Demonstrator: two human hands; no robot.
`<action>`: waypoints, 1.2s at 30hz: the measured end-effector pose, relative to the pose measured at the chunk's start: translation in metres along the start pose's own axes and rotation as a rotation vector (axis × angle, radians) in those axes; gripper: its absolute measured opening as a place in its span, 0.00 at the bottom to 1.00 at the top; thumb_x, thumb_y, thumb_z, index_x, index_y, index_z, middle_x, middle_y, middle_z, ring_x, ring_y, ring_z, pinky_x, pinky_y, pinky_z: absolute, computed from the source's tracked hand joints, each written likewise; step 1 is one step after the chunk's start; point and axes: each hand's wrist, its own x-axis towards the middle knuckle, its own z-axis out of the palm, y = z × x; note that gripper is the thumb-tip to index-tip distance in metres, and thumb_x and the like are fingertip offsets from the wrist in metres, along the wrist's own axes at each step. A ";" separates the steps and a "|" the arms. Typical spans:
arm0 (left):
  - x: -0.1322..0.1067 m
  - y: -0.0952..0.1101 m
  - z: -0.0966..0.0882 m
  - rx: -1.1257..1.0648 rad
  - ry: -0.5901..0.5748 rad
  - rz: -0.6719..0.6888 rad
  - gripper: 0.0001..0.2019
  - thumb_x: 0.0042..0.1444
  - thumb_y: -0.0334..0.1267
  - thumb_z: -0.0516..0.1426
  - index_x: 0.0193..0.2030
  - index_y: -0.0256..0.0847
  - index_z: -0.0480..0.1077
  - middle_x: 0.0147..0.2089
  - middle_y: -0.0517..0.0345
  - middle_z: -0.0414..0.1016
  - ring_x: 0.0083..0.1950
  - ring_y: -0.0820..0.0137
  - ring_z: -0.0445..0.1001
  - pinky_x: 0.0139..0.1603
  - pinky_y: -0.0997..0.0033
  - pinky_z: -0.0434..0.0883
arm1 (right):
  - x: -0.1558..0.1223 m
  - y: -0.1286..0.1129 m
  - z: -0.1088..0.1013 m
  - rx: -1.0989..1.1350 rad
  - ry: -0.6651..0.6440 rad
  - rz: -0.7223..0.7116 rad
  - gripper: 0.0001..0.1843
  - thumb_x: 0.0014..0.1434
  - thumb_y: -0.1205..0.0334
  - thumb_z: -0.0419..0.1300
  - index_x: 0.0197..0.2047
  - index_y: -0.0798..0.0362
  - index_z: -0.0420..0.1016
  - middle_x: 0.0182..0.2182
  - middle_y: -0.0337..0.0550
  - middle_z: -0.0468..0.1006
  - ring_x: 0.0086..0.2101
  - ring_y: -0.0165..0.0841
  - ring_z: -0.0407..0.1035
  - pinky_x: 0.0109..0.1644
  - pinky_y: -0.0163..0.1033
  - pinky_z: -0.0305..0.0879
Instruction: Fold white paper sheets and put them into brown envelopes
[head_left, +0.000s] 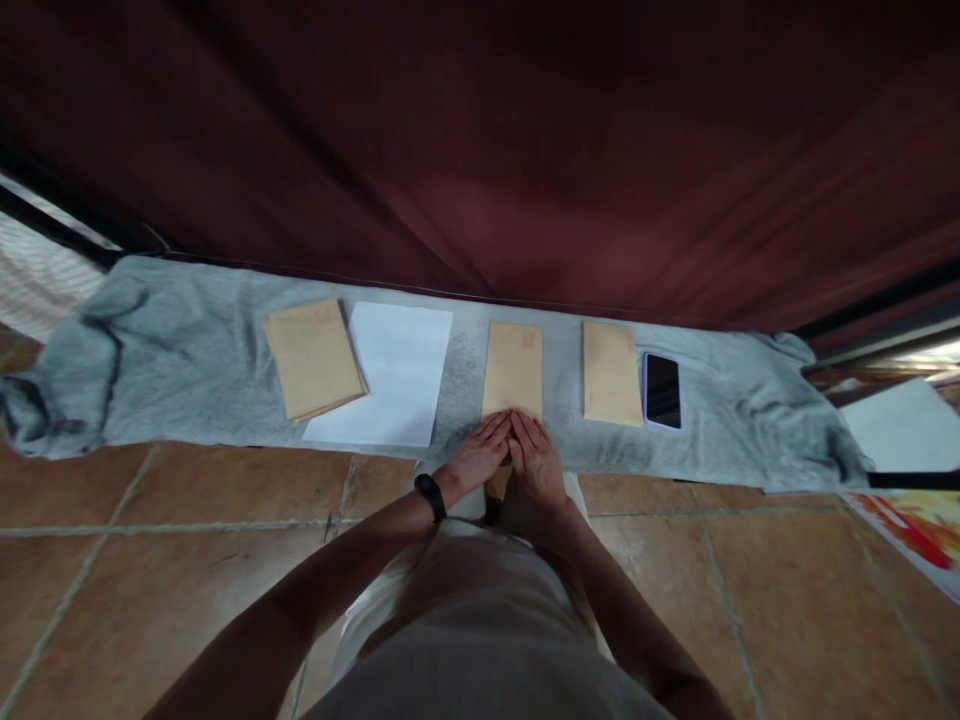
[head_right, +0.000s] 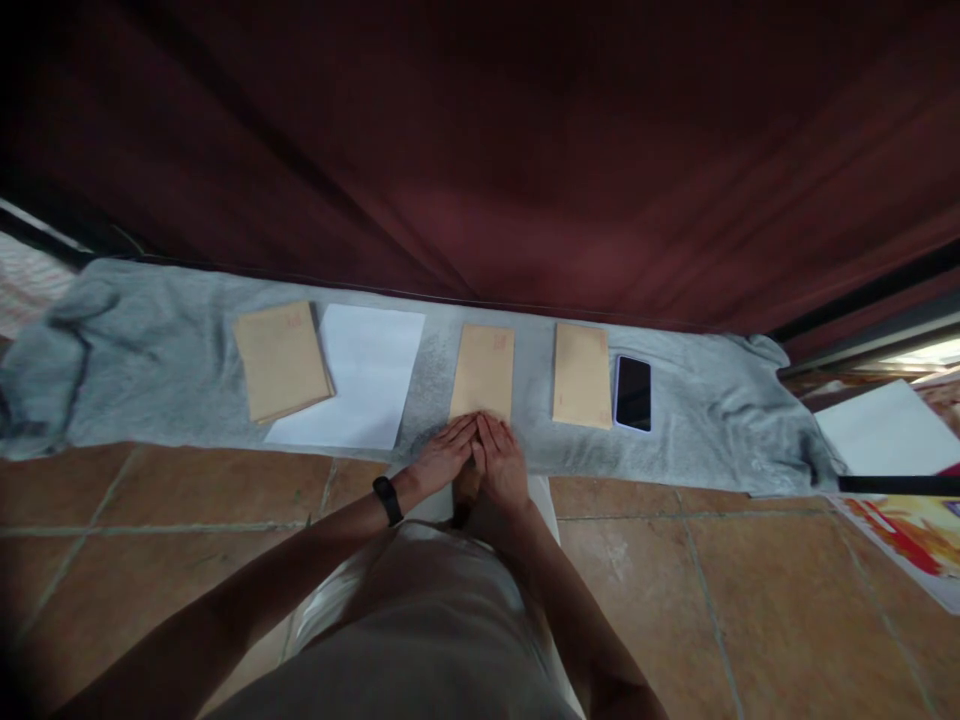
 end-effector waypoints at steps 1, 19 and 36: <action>-0.001 -0.001 -0.001 0.000 0.008 0.002 0.24 0.63 0.25 0.49 0.66 0.27 0.65 0.70 0.37 0.64 0.75 0.59 0.58 0.74 0.58 0.61 | -0.001 0.001 -0.001 -0.013 0.005 0.007 0.27 0.74 0.61 0.43 0.73 0.54 0.58 0.68 0.52 0.65 0.68 0.40 0.57 0.73 0.55 0.54; -0.013 -0.004 -0.009 0.038 0.071 -0.083 0.28 0.61 0.22 0.47 0.68 0.31 0.64 0.71 0.43 0.64 0.74 0.60 0.60 0.74 0.57 0.61 | -0.009 0.011 -0.005 -0.151 0.029 0.042 0.27 0.74 0.60 0.48 0.73 0.55 0.57 0.68 0.53 0.65 0.68 0.41 0.58 0.73 0.54 0.52; -0.014 0.012 -0.017 0.037 0.094 -0.220 0.27 0.66 0.30 0.46 0.70 0.28 0.61 0.73 0.40 0.61 0.75 0.59 0.56 0.75 0.54 0.58 | -0.007 -0.005 -0.003 -0.151 0.056 0.080 0.26 0.74 0.60 0.46 0.71 0.58 0.61 0.67 0.52 0.66 0.68 0.40 0.58 0.74 0.54 0.50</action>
